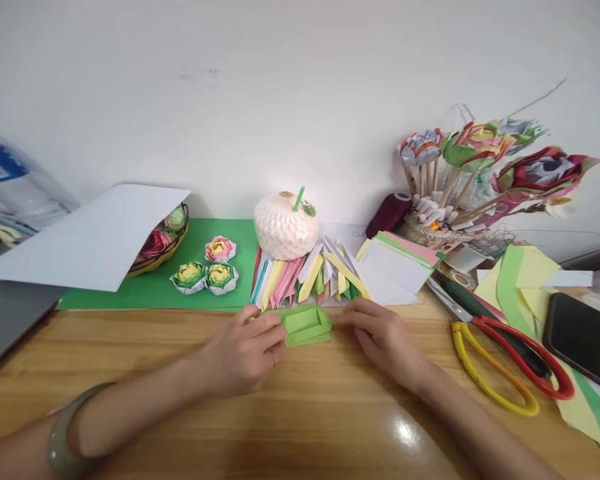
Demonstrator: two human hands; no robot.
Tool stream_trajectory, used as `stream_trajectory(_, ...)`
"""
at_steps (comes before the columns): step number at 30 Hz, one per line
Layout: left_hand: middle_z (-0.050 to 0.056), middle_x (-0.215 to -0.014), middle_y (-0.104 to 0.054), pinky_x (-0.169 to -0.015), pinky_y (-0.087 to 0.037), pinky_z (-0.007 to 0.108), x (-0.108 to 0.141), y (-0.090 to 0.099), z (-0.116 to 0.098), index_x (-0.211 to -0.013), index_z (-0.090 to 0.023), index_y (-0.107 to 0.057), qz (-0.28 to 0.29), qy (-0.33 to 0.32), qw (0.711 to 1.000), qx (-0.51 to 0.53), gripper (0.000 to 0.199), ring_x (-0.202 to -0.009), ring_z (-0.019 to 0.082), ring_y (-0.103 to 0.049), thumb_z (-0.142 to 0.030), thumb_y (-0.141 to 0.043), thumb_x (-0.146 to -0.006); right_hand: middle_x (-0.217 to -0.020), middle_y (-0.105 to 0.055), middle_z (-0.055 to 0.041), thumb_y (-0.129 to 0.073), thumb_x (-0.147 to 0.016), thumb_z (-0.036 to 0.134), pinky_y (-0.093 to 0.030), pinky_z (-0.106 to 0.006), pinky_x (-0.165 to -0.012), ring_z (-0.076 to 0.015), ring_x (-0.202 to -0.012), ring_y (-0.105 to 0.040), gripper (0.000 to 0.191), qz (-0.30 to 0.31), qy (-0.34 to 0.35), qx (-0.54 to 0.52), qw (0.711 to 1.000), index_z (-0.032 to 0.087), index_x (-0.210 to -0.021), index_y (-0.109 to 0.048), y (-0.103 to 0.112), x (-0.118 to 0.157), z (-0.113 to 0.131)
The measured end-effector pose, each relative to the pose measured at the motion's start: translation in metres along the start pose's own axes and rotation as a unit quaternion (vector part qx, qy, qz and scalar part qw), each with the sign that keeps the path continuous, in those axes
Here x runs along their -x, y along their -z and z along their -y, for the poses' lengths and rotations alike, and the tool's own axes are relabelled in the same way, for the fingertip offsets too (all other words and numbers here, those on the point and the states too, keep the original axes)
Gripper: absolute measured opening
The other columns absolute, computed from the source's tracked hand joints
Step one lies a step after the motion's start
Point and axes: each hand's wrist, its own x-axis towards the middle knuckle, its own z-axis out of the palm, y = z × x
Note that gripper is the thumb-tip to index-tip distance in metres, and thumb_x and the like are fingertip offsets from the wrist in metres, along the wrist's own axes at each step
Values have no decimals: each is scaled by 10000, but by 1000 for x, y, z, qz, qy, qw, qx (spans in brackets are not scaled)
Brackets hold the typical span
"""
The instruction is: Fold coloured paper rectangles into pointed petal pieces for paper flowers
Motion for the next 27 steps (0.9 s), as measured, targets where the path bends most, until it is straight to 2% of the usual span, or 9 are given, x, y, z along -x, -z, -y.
stream_trajectory(3,35,-728,-613,-701,-298,345,-2,2,0,-738,-153,-607,-2,-8,1000,-9,214,-810,183,-520,-92,-442,-860,-985,-605,-92,-389,-844,53,-487,-342,-774,-194,-892,-589,345,-39,-46,-17,998,175,-1094,-593,-4,-5,3)
stream_trajectory(5,33,-724,-608,-699,-300,341,-3,2,0,-735,-158,-609,2,-8,1000,-16,214,-811,183,-522,-107,-447,-865,-998,-610,-92,-443,-851,103,-475,-364,-806,-205,-917,-577,316,-26,-71,-42,996,184,-1125,-579,-8,-8,5)
stream_trajectory(11,31,-724,-619,-691,-319,339,-5,1,-1,-747,-166,-627,-8,-2,1000,-24,258,-793,179,-516,-112,-413,-880,-703,-590,6,-517,-787,91,-446,-236,-561,-132,-617,-540,234,15,-124,-97,987,187,-955,-648,-15,-11,7)
stream_trajectory(15,35,-756,-638,-694,-328,344,-6,1,-1,-793,-161,-645,-11,12,1000,-17,236,-803,185,-520,-131,-431,-887,-693,-595,12,-515,-771,102,-426,-217,-533,-118,-597,-538,159,18,-149,-121,981,180,-808,-648,-12,-10,6)
stream_trajectory(19,40,-772,-645,-684,-333,332,-9,3,-1,-768,-165,-649,-14,26,1000,-7,233,-814,184,-523,-127,-447,-878,-801,-577,-15,-552,-781,152,-426,-255,-584,-129,-635,-515,264,-9,-168,-121,978,187,-1034,-618,-12,-11,7)
stream_trajectory(21,41,-773,-648,-681,-341,329,-10,4,-1,-761,-170,-651,-17,28,999,-4,237,-811,182,-525,-129,-447,-875,-734,-560,3,-580,-754,143,-410,-256,-580,-132,-622,-500,235,-4,-172,-128,977,197,-976,-637,-14,-11,6)
stream_trajectory(24,46,-783,-656,-666,-363,324,-10,6,-1,-781,-175,-654,-25,38,999,7,216,-797,184,-528,-132,-458,-860,-640,-545,21,-586,-742,154,-397,-245,-555,-134,-608,-504,62,6,-186,-157,970,193,-765,-629,-14,-11,6)
stream_trajectory(27,40,-721,-646,-629,-391,300,-10,7,-2,-796,-170,-644,-43,98,993,59,196,-726,173,-520,-112,-460,-829,-653,-571,12,-547,-796,256,-421,-245,-546,-134,-605,-537,111,-1,-211,-210,955,185,-716,-575,-12,-13,10)
